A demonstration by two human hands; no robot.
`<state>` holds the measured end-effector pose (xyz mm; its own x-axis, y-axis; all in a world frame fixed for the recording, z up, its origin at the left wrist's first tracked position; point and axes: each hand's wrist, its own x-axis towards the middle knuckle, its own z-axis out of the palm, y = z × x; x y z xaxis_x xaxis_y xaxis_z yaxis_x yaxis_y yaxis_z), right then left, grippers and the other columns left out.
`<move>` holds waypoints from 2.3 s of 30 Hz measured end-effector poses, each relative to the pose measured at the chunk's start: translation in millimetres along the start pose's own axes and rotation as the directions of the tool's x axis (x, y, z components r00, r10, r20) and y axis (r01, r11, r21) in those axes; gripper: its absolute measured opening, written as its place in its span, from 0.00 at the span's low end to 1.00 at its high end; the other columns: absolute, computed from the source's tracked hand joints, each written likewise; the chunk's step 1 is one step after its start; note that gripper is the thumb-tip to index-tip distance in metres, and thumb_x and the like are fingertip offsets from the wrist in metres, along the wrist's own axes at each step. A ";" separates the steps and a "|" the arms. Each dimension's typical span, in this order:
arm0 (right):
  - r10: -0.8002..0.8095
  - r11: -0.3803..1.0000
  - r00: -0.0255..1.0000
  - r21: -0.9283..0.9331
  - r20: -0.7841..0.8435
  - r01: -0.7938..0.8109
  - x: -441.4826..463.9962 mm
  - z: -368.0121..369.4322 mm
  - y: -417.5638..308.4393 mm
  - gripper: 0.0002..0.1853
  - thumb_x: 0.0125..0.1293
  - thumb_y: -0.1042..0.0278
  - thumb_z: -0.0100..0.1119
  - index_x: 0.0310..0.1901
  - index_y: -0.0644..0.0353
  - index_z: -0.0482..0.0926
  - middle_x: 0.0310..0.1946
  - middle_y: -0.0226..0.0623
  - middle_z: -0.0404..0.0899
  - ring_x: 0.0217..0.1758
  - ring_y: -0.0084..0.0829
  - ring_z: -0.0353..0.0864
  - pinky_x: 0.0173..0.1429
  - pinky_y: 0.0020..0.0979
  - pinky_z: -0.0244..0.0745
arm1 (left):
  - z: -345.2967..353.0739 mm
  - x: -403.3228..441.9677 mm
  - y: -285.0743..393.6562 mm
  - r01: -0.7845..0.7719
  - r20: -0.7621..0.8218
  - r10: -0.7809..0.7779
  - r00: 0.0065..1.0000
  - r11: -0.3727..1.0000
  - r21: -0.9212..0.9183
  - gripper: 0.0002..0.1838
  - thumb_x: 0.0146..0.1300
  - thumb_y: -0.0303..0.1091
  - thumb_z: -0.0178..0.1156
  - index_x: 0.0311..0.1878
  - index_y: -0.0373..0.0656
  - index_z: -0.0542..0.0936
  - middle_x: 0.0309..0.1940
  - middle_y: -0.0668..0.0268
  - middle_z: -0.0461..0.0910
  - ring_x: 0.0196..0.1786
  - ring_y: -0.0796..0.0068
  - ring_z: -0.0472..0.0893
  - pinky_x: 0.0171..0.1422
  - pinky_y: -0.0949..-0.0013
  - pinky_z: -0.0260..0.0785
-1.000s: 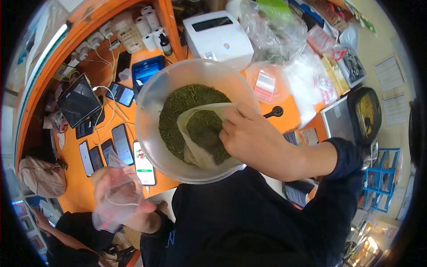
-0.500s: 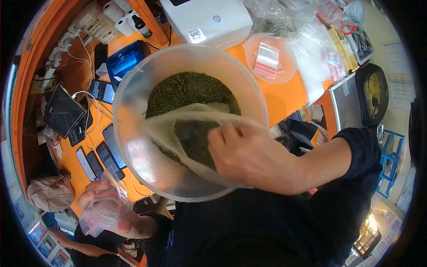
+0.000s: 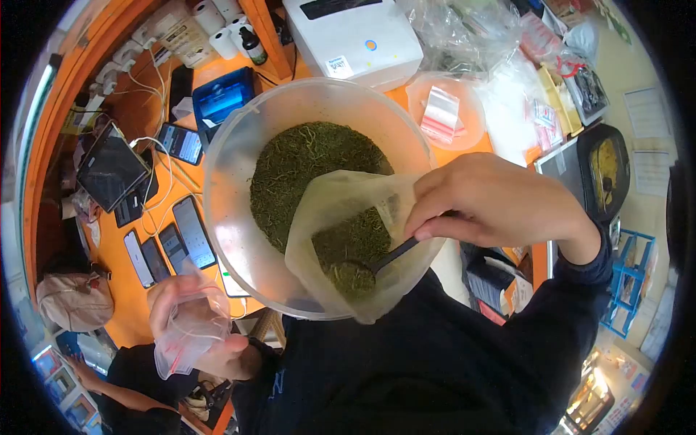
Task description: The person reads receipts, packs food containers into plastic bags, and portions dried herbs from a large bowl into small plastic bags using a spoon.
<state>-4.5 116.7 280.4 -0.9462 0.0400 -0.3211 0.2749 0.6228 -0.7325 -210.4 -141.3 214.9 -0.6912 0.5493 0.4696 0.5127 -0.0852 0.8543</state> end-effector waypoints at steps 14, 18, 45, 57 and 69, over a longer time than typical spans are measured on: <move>0.042 0.985 0.967 -0.153 -0.250 -0.082 -39.0 21.9 -6.1 0.06 0.56 0.66 0.60 0.36 0.52 0.82 0.31 0.30 0.79 0.34 0.37 0.79 0.36 0.35 0.71 | 27.7 -6.5 28.4 0.066 0.100 -0.055 0.994 0.991 -0.118 0.48 0.26 0.53 0.79 0.52 0.37 0.71 0.39 0.55 0.78 0.42 0.66 0.79 0.48 0.67 0.71; 0.042 0.994 0.973 -0.093 -0.227 -0.065 -42.8 21.5 -1.2 0.06 0.55 0.67 0.62 0.35 0.53 0.82 0.29 0.30 0.79 0.32 0.36 0.78 0.34 0.32 0.71 | 38.0 -7.0 44.5 0.215 0.107 -0.198 0.974 0.959 -0.185 0.47 0.27 0.47 0.80 0.53 0.36 0.71 0.40 0.53 0.79 0.41 0.67 0.80 0.47 0.67 0.72; -0.180 0.969 0.712 -0.245 -0.679 0.011 -23.1 8.1 -49.3 0.08 0.50 0.74 0.68 0.34 0.59 0.83 0.23 0.31 0.76 0.19 0.21 0.70 0.20 0.22 0.61 | 62.6 14.9 56.5 0.295 0.319 -0.213 0.923 0.927 -0.232 0.42 0.36 0.30 0.78 0.56 0.40 0.65 0.35 0.61 0.80 0.43 0.75 0.79 0.49 0.72 0.70; -0.617 0.402 0.624 -0.873 -0.480 -0.274 -36.3 34.3 -61.4 0.19 0.43 0.69 0.58 0.42 0.51 0.83 0.27 0.24 0.73 0.22 0.21 0.68 0.28 0.25 0.56 | 62.3 23.5 49.1 0.320 0.347 -0.209 0.915 0.897 -0.304 0.39 0.38 0.31 0.77 0.55 0.40 0.66 0.48 0.62 0.71 0.51 0.73 0.73 0.57 0.71 0.65; -0.296 0.948 0.669 -0.296 -0.682 0.117 -5.8 36.3 -81.8 0.19 0.48 0.62 0.69 0.44 0.49 0.80 0.42 0.37 0.75 0.42 0.37 0.76 0.42 0.32 0.70 | 75.3 5.4 43.1 0.042 0.164 -0.003 0.986 0.970 -0.238 0.46 0.31 0.28 0.79 0.59 0.40 0.67 0.45 0.60 0.74 0.47 0.70 0.77 0.51 0.72 0.70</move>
<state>-15.3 37.1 320.4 -0.8305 0.3757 0.4113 0.0993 0.8264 -0.5542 -153.7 -79.4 237.4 -0.5997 0.6782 0.4246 0.3471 -0.2576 0.9017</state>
